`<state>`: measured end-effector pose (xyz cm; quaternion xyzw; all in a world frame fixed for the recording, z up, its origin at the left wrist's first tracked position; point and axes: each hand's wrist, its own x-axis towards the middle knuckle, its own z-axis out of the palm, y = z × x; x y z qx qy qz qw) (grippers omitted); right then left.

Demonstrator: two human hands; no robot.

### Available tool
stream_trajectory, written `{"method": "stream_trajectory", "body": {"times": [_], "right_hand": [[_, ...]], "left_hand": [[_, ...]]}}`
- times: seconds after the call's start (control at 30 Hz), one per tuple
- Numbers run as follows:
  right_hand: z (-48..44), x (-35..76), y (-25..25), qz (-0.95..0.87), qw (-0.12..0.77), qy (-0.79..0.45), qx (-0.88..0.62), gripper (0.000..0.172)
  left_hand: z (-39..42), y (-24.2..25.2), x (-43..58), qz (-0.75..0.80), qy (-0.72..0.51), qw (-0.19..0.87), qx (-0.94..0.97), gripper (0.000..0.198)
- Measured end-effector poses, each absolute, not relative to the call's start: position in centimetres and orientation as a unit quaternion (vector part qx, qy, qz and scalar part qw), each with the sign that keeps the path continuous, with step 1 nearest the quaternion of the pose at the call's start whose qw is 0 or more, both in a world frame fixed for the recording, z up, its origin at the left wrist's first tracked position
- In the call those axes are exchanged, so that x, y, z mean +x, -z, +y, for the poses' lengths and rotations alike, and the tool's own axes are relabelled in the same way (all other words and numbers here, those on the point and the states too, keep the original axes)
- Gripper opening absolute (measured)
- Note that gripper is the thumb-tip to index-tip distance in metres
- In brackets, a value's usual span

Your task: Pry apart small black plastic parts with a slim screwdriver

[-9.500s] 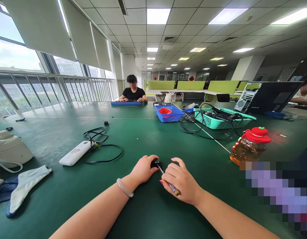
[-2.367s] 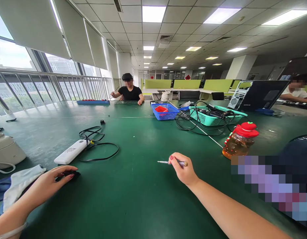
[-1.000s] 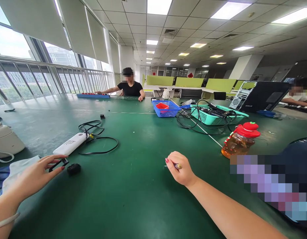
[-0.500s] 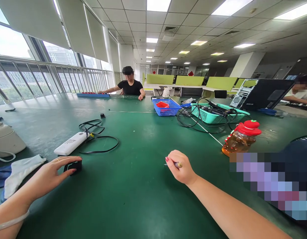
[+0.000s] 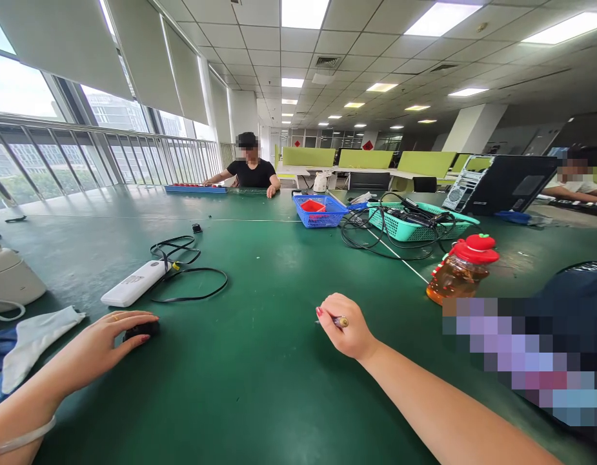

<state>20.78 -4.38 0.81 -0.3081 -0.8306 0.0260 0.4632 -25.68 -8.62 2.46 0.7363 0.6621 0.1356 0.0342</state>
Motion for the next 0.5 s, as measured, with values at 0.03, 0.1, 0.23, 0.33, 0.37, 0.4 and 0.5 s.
{"method": "stream_trajectory", "body": {"times": [0.03, 0.1, 0.23, 0.33, 0.37, 0.4, 0.5], "right_hand": [[-4.4, 20.8, -0.8, -0.831, 0.461, -0.027, -0.31, 0.039], [-4.4, 20.8, -0.9, -0.832, 0.456, -0.029, -0.313, 0.039], [-4.4, 20.7, -0.9, -0.832, 0.456, -0.032, -0.314, 0.039], [-4.4, 20.7, -0.9, -0.831, 0.46, -0.034, -0.311, 0.039], [-4.4, 20.7, -0.9, -0.832, 0.459, -0.034, -0.31, 0.039], [-4.4, 20.7, -0.9, -0.832, 0.458, -0.033, -0.311, 0.039], [-4.4, 20.7, -0.9, -0.833, 0.453, -0.026, -0.318, 0.038]], "left_hand": [[-8.6, -2.5, -25.6, 0.667, -0.137, 0.033, 0.731, 0.044], [-8.5, -2.5, -25.0, 0.661, -0.147, 0.016, 0.736, 0.04], [-8.5, -2.9, -20.3, 0.539, -0.156, -0.045, 0.826, 0.029], [-8.8, -3.6, -13.8, 0.368, -0.133, -0.033, 0.92, 0.032], [-8.9, -3.8, -11.4, 0.319, -0.127, -0.028, 0.939, 0.035], [-8.7, -4.0, -9.0, 0.274, -0.116, -0.022, 0.954, 0.038], [-7.3, -4.2, -3.2, 0.229, -0.111, -0.009, 0.967, 0.041]]}}
